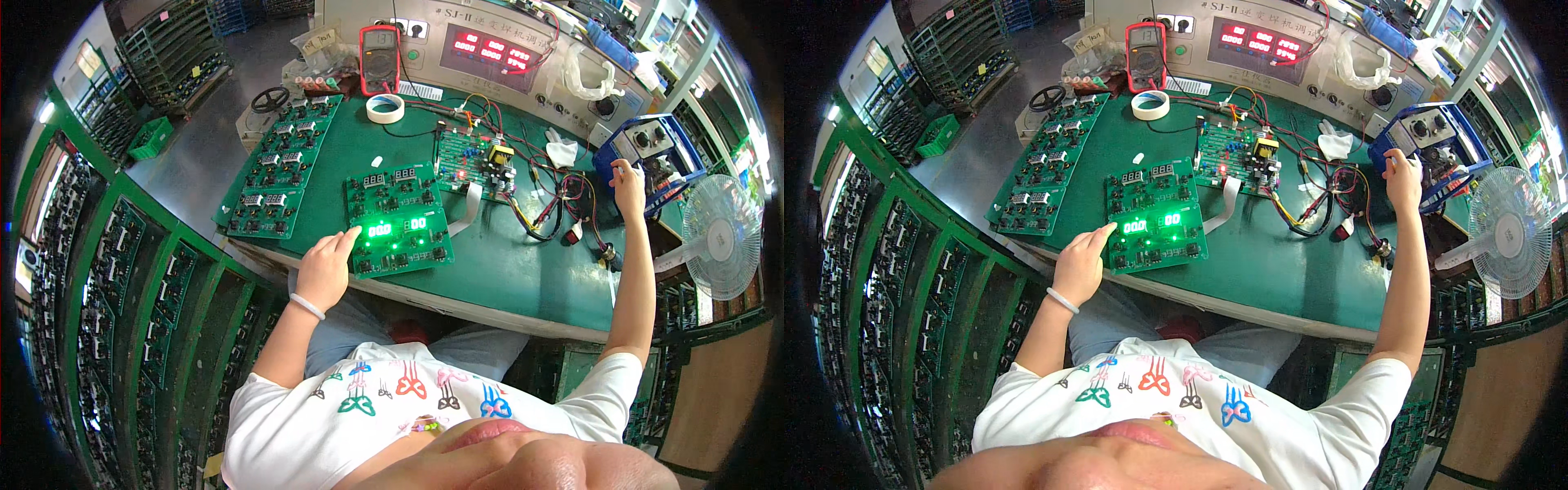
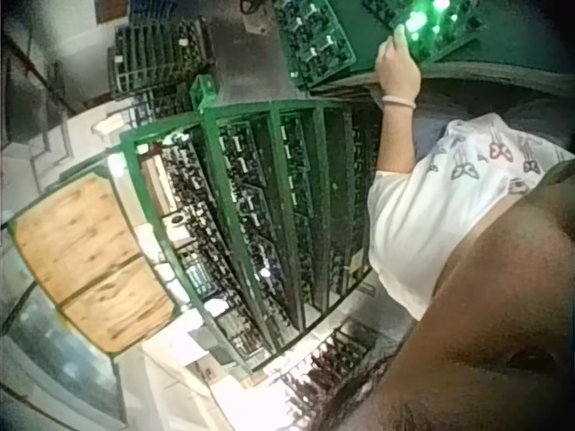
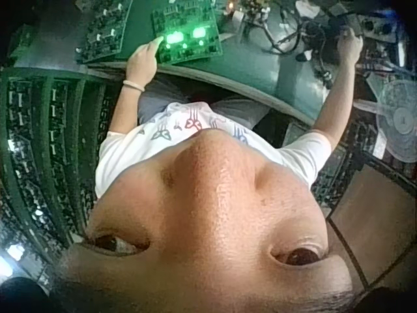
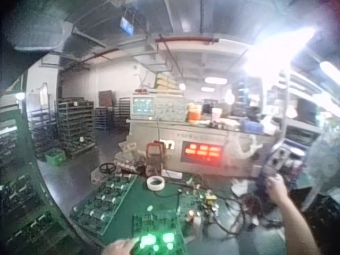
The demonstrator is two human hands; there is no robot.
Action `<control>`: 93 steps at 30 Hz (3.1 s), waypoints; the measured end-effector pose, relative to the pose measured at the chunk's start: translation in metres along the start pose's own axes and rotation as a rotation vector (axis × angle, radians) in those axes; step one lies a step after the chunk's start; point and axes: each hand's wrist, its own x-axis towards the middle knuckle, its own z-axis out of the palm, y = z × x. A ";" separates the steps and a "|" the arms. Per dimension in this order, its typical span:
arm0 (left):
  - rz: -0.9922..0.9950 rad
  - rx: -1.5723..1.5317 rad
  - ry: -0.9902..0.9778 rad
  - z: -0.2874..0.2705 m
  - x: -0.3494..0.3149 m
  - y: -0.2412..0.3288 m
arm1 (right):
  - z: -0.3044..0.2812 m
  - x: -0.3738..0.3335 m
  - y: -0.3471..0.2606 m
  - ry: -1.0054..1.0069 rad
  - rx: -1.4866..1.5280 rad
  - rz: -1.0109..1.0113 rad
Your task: Testing and adjusting components on printed circuit boards using testing equipment and a screwdriver.
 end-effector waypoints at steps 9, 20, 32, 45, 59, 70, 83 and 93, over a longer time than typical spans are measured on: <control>0.010 0.007 -0.020 -0.003 0.003 0.001 | 0.006 0.002 0.010 0.024 -0.009 -0.023; 0.047 0.051 -0.043 -0.003 0.007 0.003 | 0.008 0.016 0.024 -0.041 0.123 -0.020; -0.005 0.065 -0.114 -0.005 0.006 0.005 | -0.078 0.099 0.068 -0.070 -0.446 0.224; -0.056 0.064 -0.077 -0.001 0.006 0.015 | -0.043 0.147 0.015 -0.226 -0.713 0.487; -0.088 0.024 -0.032 0.005 -0.009 0.015 | -0.013 0.214 0.094 -0.308 -1.095 -0.364; -0.104 -0.077 0.036 0.017 -0.021 0.011 | -0.011 0.195 0.099 -0.227 -1.025 -0.785; -0.152 -0.034 0.062 0.022 -0.018 0.014 | -0.016 0.224 0.126 -0.297 -0.736 -0.181; -0.172 0.118 0.034 0.011 -0.004 0.020 | -0.024 0.190 0.077 -0.421 -0.966 0.007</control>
